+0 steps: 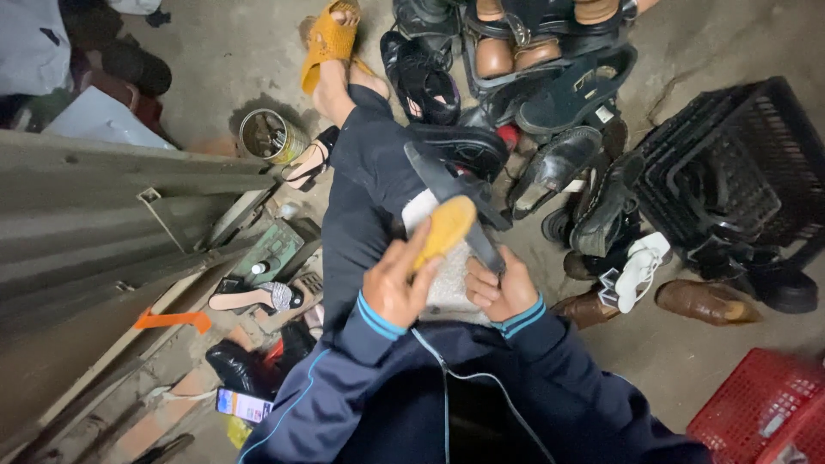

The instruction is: The person sits on the floor and cleans a black sandal using a white cloth and a yellow brush. They wipe the sandal with the cloth, then brush the sole and upper surfaces repeatedly, turning the sandal to access different areas.

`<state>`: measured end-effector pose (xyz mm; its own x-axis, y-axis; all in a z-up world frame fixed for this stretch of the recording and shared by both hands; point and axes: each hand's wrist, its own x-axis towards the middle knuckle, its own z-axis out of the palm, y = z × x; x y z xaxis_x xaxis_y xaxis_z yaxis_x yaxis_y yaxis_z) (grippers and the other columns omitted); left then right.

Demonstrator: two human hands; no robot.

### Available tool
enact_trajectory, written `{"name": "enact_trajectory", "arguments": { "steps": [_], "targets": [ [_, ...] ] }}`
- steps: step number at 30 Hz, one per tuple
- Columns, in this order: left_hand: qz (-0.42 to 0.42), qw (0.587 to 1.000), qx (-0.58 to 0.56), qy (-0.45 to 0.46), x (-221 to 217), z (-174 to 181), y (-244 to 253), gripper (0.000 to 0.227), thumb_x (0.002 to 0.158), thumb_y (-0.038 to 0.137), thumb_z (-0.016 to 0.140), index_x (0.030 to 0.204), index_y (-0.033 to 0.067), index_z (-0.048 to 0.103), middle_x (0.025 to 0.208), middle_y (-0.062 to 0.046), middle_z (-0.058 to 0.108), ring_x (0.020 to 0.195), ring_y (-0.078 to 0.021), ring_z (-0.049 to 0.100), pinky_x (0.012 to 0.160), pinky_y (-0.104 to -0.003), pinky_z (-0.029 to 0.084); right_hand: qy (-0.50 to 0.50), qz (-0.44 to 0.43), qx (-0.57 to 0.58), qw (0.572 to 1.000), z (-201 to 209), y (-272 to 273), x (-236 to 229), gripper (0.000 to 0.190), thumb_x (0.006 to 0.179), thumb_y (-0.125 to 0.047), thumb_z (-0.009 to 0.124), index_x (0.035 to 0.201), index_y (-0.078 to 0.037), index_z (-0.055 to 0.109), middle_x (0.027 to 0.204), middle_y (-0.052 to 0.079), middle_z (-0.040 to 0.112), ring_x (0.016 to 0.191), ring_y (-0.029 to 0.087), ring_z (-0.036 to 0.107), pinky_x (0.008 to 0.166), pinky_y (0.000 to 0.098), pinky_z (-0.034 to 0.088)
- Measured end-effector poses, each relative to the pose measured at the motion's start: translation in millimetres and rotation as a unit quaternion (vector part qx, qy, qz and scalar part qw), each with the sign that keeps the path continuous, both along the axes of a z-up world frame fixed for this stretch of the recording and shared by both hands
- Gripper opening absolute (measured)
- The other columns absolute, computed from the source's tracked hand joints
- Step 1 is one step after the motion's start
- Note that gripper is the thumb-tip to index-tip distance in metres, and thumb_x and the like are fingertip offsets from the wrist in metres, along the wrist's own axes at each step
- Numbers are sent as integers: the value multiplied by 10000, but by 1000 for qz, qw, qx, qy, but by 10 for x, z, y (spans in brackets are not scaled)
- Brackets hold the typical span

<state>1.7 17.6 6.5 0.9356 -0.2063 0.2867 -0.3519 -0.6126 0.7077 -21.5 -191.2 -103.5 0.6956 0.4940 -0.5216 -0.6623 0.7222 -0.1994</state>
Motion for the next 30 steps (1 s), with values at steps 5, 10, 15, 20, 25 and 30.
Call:
{"name": "enact_trajectory", "arguments": {
  "steps": [5, 10, 15, 20, 25, 30],
  "targets": [
    [-46, 999, 25, -13, -215, -128, -72, 372, 912, 389, 709, 1246, 225, 724, 789, -17, 599, 647, -296, 702, 585, -398, 595, -21, -18, 28, 999, 24, -115, -49, 560, 1045, -507, 311, 631, -159, 460, 504, -67, 364, 342, 124, 363, 285, 293, 294],
    [47, 999, 7, -6, -25, -94, 19, 404, 944, 312, 694, 1291, 105, 688, 827, -108, 672, 737, -357, 718, 640, -449, 588, -33, 47, -57, 997, 332, -342, -126, 623, 1048, -484, 381, 506, -175, 384, 391, -43, 260, 284, 152, 289, 296, 294, 294],
    [67, 998, -2, 20, 99, -244, 131, 464, 946, 312, 694, 1383, 160, 652, 868, -176, 711, 791, -440, 711, 655, -535, 583, -5, 44, -179, 983, 80, -735, -299, 750, 1036, -491, 491, 402, -110, 370, 298, 103, 299, 244, 291, 323, 290, 324, 280],
    [32, 993, -57, 97, -26, -190, 144, 462, 899, 256, 757, 1343, 154, 681, 977, -192, 752, 896, -439, 722, 726, -482, 597, -79, 6, -250, 965, -198, -1115, -400, 349, 1026, -279, 552, 820, 2, 570, 347, 115, 343, 199, 269, 378, 210, 328, 321],
    [46, 984, -23, 170, 15, -186, 209, 519, 929, 334, 720, 1428, 231, 623, 998, -198, 764, 923, -427, 728, 743, -494, 599, -132, 14, -361, 923, -8, -1202, -327, 378, 978, -173, 584, 1263, 73, 623, 361, 202, 415, 199, 337, 471, 224, 362, 391],
    [44, 978, 113, 171, 31, -453, 229, 526, 954, 476, 650, 1456, 335, 582, 954, -116, 740, 810, -406, 735, 665, -512, 604, -170, 154, -629, 743, 238, -1200, -219, 290, 1040, -268, 578, 1057, -18, 724, 449, 213, 636, 434, 320, 671, 534, 406, 569]
  ]
}}
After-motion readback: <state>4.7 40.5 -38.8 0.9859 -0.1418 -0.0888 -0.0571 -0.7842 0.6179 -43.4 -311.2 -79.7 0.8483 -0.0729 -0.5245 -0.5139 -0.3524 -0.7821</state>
